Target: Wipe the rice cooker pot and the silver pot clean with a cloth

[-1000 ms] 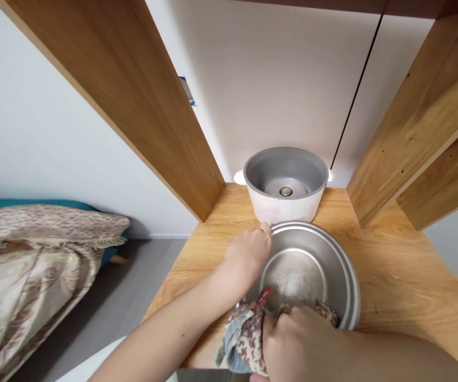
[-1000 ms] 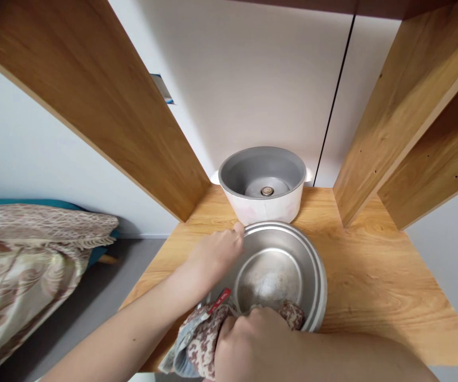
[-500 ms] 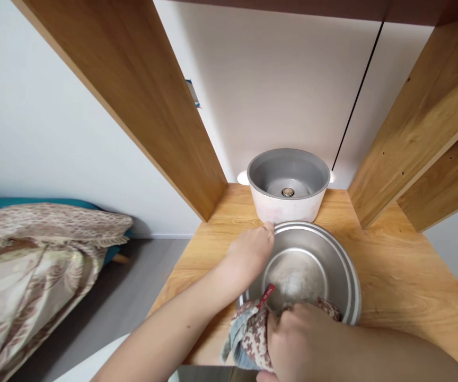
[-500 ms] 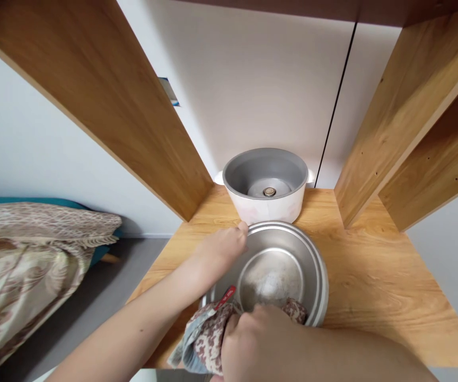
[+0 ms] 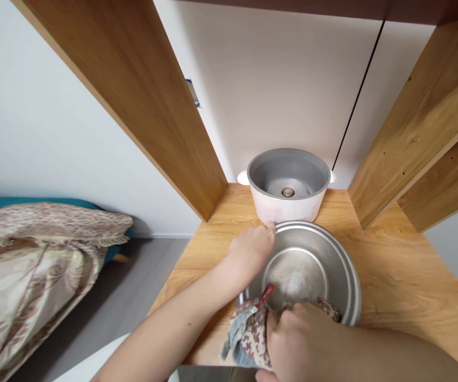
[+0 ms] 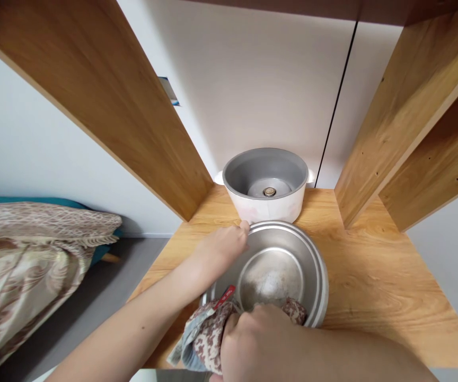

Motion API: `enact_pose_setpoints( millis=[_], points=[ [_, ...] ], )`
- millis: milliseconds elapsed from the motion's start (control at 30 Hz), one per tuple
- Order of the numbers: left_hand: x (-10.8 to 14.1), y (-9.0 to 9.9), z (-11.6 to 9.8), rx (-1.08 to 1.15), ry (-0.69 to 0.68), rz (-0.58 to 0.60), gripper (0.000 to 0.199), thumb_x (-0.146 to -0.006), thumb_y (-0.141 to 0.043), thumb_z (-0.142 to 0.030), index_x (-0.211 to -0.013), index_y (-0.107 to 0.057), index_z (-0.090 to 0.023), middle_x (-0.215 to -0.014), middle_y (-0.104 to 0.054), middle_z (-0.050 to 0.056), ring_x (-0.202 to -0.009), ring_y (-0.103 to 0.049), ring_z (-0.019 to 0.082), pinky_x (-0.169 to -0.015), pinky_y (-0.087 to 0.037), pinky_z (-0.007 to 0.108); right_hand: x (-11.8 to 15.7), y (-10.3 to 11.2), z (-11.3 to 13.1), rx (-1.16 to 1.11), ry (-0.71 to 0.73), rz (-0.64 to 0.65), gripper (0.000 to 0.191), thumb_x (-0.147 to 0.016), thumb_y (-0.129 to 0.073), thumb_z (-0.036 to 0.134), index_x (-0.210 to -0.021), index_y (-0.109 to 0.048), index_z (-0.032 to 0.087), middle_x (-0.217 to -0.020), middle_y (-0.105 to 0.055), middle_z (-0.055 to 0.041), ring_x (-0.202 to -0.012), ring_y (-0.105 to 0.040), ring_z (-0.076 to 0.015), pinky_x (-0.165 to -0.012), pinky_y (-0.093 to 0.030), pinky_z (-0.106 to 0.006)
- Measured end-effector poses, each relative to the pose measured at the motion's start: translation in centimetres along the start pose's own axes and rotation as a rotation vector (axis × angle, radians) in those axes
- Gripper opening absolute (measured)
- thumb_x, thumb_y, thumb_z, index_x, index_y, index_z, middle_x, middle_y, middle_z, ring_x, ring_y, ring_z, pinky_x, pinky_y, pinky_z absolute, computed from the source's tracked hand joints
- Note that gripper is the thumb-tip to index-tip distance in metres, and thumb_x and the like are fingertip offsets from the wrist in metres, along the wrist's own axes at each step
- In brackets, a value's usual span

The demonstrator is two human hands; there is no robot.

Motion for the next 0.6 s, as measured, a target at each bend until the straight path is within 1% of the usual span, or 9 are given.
enact_pose_setpoints(
  millis=[67, 200, 300, 433, 500, 600],
  points=[
    [0.0, 0.0, 0.0, 0.000, -0.002, -0.002, 0.041, -0.115, -0.053, -0.004, -0.154, -0.065, -0.004, -0.134, -0.086, 0.032, -0.131, -0.088, 0.040, -0.105, -0.070, 0.048, -0.1, 0.3, 0.2, 0.024, -0.005, -0.001, 0.043, -0.101, -0.078, 0.055, -0.107, -0.084, 0.013, -0.092, -0.088, -0.0170, -0.070, -0.081, -0.0325, -0.054, -0.045, -0.042],
    [0.0, 0.0, -0.1, -0.012, -0.017, 0.006, 0.041, -0.116, -0.053, -0.005, -0.156, -0.064, -0.003, -0.137, -0.085, 0.032, -0.133, -0.087, 0.041, -0.107, -0.069, 0.050, -0.3, 0.3, 0.5, 0.024, 0.007, 0.009, 0.043, -0.099, -0.080, 0.055, -0.107, -0.084, 0.014, -0.095, -0.089, -0.0171, -0.069, -0.080, -0.0316, -0.051, -0.042, -0.042],
    [0.0, 0.1, -0.3, -0.022, -0.035, 0.004, 0.042, -0.117, -0.051, -0.005, -0.156, -0.063, -0.001, -0.139, -0.085, 0.032, -0.135, -0.086, 0.042, -0.109, -0.069, 0.052, -0.4, -0.1, 0.2, 0.011, 0.016, 0.008, 0.043, -0.099, -0.079, 0.055, -0.109, -0.083, 0.013, -0.096, -0.088, -0.0178, -0.070, -0.080, -0.0324, -0.051, -0.044, -0.043],
    [0.0, 0.2, -0.4, -0.033, -0.054, -0.015, 0.041, -0.116, -0.053, -0.004, -0.156, -0.064, 0.000, -0.134, -0.086, 0.032, -0.133, -0.087, 0.042, -0.108, -0.070, 0.052, -0.5, -0.8, -0.1, -0.018, 0.015, -0.020, 0.047, -0.099, -0.078, 0.057, -0.113, -0.083, 0.012, -0.097, -0.088, -0.0180, -0.071, -0.081, -0.0339, -0.054, -0.049, -0.043],
    [-0.1, 0.2, -0.3, -0.039, -0.056, -0.026, 0.041, -0.116, -0.054, -0.005, -0.155, -0.065, -0.001, -0.132, -0.087, 0.032, -0.132, -0.088, 0.042, -0.107, -0.071, 0.051, -0.5, -0.8, -0.1, -0.014, 0.012, -0.050, 0.046, -0.099, -0.078, 0.058, -0.109, -0.082, 0.014, -0.095, -0.088, -0.0173, -0.070, -0.081, -0.0343, -0.055, -0.051, -0.044],
    [-0.3, 0.1, -0.3, -0.042, -0.061, -0.039, 0.041, -0.114, -0.057, -0.006, -0.155, -0.066, -0.002, -0.131, -0.087, 0.032, -0.130, -0.088, 0.042, -0.106, -0.072, 0.050, -0.5, -0.2, 0.1, -0.010, 0.002, -0.093, 0.043, -0.098, -0.080, 0.058, -0.104, -0.081, 0.015, -0.091, -0.087, -0.0161, -0.067, -0.079, -0.0333, -0.055, -0.051, -0.043]
  ],
)
Point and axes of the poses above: each hand's wrist, its own x-axis away from the middle knuckle, its own y-axis out of the back of the hand, z = x × y, the point moved 10 cm from there along -x, towards the middle knuckle
